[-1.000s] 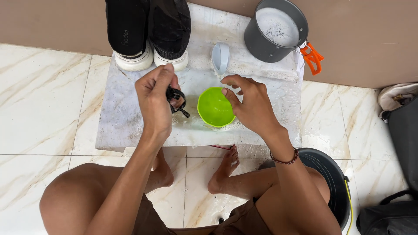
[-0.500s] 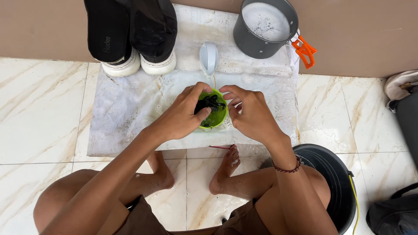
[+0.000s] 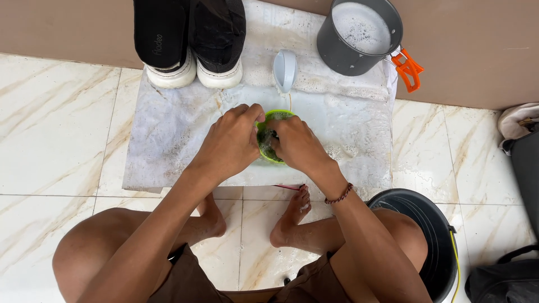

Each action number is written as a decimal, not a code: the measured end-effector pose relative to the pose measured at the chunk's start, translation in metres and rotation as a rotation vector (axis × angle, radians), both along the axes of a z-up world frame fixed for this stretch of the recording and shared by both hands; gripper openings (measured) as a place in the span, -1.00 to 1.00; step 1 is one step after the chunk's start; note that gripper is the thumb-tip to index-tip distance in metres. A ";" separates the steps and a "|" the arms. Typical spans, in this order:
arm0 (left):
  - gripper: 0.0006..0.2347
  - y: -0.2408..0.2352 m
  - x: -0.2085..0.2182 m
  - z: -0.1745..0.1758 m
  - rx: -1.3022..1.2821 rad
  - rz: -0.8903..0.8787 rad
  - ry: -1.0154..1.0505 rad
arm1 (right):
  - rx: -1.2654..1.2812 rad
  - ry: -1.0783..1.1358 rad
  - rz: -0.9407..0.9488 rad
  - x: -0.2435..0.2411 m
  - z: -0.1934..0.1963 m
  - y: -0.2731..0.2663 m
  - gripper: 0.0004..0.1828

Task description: The person scrubs black shoelaces with a brush and soapy water, rinses them in a green cup, and then re-laces a pair of black sneakers. The person also removes and replaces the insoles of the shoes during the process.

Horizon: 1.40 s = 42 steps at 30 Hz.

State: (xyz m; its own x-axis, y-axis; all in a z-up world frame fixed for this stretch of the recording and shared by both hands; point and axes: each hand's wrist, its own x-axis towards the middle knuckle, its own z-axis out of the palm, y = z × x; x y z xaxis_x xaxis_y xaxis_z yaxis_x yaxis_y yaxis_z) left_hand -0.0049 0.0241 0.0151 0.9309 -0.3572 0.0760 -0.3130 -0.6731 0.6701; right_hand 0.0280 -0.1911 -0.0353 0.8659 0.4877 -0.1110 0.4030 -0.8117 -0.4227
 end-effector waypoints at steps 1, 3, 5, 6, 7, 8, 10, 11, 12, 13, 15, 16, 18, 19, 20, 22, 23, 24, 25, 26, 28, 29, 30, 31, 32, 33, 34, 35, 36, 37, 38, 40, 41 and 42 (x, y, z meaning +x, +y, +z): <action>-0.78 -0.001 -0.001 0.000 0.000 -0.004 -0.004 | 0.000 -0.004 -0.004 0.002 -0.002 -0.001 -0.67; -0.77 -0.002 0.000 0.001 -0.011 0.012 0.017 | 0.115 0.029 -0.082 0.008 -0.004 -0.002 -0.76; -0.75 0.000 -0.002 0.009 0.004 0.012 0.011 | 0.185 0.047 -0.053 -0.007 0.039 -0.002 -0.75; -0.74 0.002 -0.003 0.013 0.019 0.015 0.009 | 0.256 0.070 -0.022 -0.015 0.061 -0.002 -0.59; -0.74 0.002 -0.003 0.012 0.016 0.017 0.010 | 0.253 0.071 -0.020 -0.016 0.065 -0.006 -0.59; -0.73 0.001 -0.002 0.012 0.019 0.026 -0.011 | 0.285 0.035 -0.015 -0.018 0.068 -0.010 -0.51; -0.72 0.000 -0.002 0.013 0.024 0.031 -0.029 | 0.320 0.003 -0.013 -0.021 0.076 -0.013 -0.40; -0.71 -0.001 -0.002 0.015 0.016 0.025 -0.057 | 0.330 -0.012 0.009 -0.023 0.081 -0.013 -0.38; -0.69 -0.002 -0.002 0.016 0.007 0.019 -0.085 | 0.340 -0.027 0.032 -0.025 0.086 -0.013 -0.36; -0.69 -0.003 -0.002 0.015 0.008 0.021 -0.085 | 0.341 -0.027 0.034 -0.024 0.084 -0.009 -0.36; -0.70 -0.006 -0.002 0.012 -0.025 -0.010 -0.092 | 0.169 0.061 0.052 -0.025 0.082 0.000 -0.46; -0.70 -0.006 -0.002 0.011 -0.026 -0.010 -0.090 | 0.169 0.063 0.051 -0.023 0.066 0.001 -0.46; -0.68 -0.007 -0.002 0.010 -0.037 -0.018 -0.072 | 0.041 0.016 0.085 -0.019 0.035 0.003 -0.41; -0.68 -0.008 -0.002 0.007 -0.037 -0.021 -0.071 | 0.041 0.018 0.082 -0.014 0.018 0.001 -0.41; -0.69 -0.008 -0.002 0.004 -0.045 -0.023 -0.073 | 0.026 -0.013 0.064 -0.009 0.001 -0.001 -0.44; -0.69 -0.008 0.002 -0.006 -0.047 -0.025 -0.079 | 0.016 -0.047 0.047 0.002 -0.016 -0.002 -0.46; -0.79 -0.009 0.005 -0.016 -0.047 -0.017 -0.099 | 0.071 -0.016 -0.007 0.004 -0.017 -0.002 -0.56; -0.88 -0.010 0.007 -0.026 -0.046 -0.010 -0.120 | 0.127 0.016 -0.061 0.007 -0.019 -0.002 -0.64; -0.88 -0.011 0.008 -0.031 -0.043 -0.011 -0.120 | 0.131 0.015 -0.061 0.009 -0.019 -0.006 -0.64; -0.91 -0.012 0.008 -0.035 0.019 -0.005 -0.162 | 0.206 0.052 -0.085 0.012 -0.018 -0.010 -0.64; -0.89 -0.016 0.007 -0.043 0.074 0.010 -0.201 | 0.273 0.092 -0.101 0.007 0.007 -0.014 -0.63; -0.82 -0.019 0.006 -0.045 0.086 -0.017 -0.191 | 0.352 0.184 -0.119 0.000 0.032 -0.014 -0.53; -0.75 -0.021 0.004 -0.047 0.098 -0.043 -0.181 | 0.429 0.276 -0.137 -0.008 0.057 -0.014 -0.42; -0.75 -0.024 0.004 -0.046 0.097 -0.040 -0.180 | 0.428 0.278 -0.135 -0.008 0.055 -0.019 -0.42; -0.69 -0.028 0.003 -0.045 0.111 -0.042 -0.206 | 0.503 0.328 -0.152 -0.008 0.052 -0.024 -0.36; -0.62 -0.032 0.003 -0.044 0.124 -0.045 -0.235 | 0.578 0.375 -0.170 -0.008 0.051 -0.029 -0.28; -0.62 -0.032 0.000 -0.047 0.123 -0.043 -0.237 | 0.577 0.373 -0.169 -0.012 0.058 -0.027 -0.28; -0.76 -0.035 -0.001 -0.050 0.187 -0.078 -0.275 | 0.549 0.388 -0.132 -0.016 0.067 -0.026 -0.32; -0.88 -0.037 -0.002 -0.054 0.251 -0.113 -0.313 | 0.522 0.402 -0.096 -0.019 0.075 -0.024 -0.36; -0.88 -0.038 -0.001 -0.065 0.247 -0.108 -0.315 | 0.517 0.400 -0.093 -0.019 0.076 -0.025 -0.36; -0.94 -0.039 0.001 -0.077 0.280 -0.139 -0.371 | 0.486 0.331 -0.093 -0.020 0.077 -0.026 -0.41; -0.93 -0.041 0.003 -0.088 0.315 -0.172 -0.414 | 0.456 0.273 -0.094 -0.022 0.078 -0.029 -0.45; -0.94 -0.040 0.004 -0.087 0.318 -0.158 -0.409 | 0.452 0.192 -0.111 -0.021 0.079 -0.029 -0.43; -0.86 -0.039 0.005 -0.086 0.321 -0.145 -0.405 | 0.448 0.110 -0.126 -0.020 0.080 -0.030 -0.41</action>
